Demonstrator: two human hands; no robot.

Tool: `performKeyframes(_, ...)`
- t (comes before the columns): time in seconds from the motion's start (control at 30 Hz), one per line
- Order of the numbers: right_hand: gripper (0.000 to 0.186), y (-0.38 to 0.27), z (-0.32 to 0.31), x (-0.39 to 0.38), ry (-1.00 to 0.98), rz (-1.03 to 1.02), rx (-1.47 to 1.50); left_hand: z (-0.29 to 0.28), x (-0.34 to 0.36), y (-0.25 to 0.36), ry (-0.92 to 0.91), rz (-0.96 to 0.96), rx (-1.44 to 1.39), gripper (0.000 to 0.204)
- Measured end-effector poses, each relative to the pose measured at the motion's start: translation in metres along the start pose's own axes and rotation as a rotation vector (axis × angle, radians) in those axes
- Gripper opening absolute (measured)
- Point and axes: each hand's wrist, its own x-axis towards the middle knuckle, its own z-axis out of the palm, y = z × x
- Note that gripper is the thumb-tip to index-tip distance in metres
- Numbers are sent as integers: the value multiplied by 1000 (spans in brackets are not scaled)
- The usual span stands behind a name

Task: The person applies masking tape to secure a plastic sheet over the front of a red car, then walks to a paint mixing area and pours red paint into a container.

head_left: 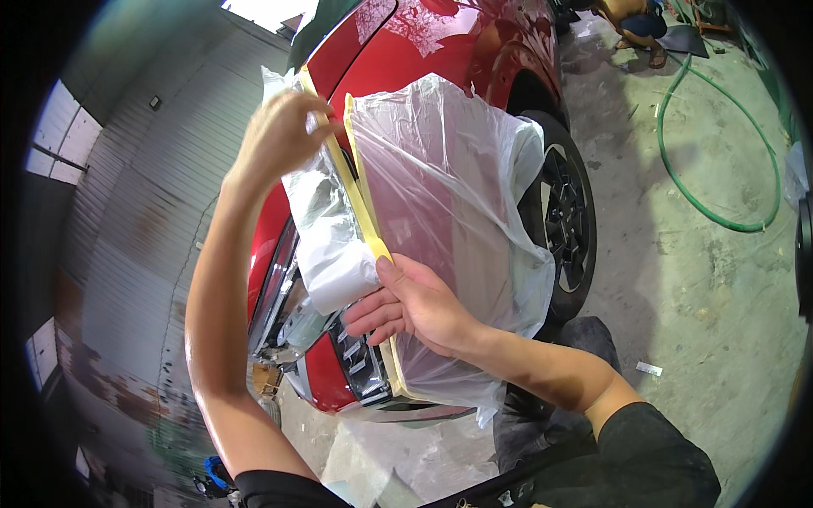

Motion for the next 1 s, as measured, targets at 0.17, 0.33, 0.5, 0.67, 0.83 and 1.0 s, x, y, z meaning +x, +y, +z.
performKeyframes(0.17, 50, 2, 7, -1, 70, -30, -5, -7, -51, 36, -139, 10, -117, 24)
performKeyframes(0.33, 51, 9, 11, 0, 77, -64, 16, 5, -64, 28, -122, -25, -6, 35)
performKeyframes(0.5, 52, 17, 14, -7, 113, 16, 83, 1, -60, 36, -202, -119, 12, 45)
performKeyframes(0.67, 61, 45, 22, -30, 120, 125, 146, 11, -64, 33, -101, -112, 8, 37)
performKeyframes(0.83, 63, 67, 23, -49, 134, 194, 150, 11, -61, 36, -171, -205, -53, 45)
performKeyframes(1.0, 60, 55, 31, -63, 141, 98, 37, 17, -65, 19, -130, -181, -213, 43)
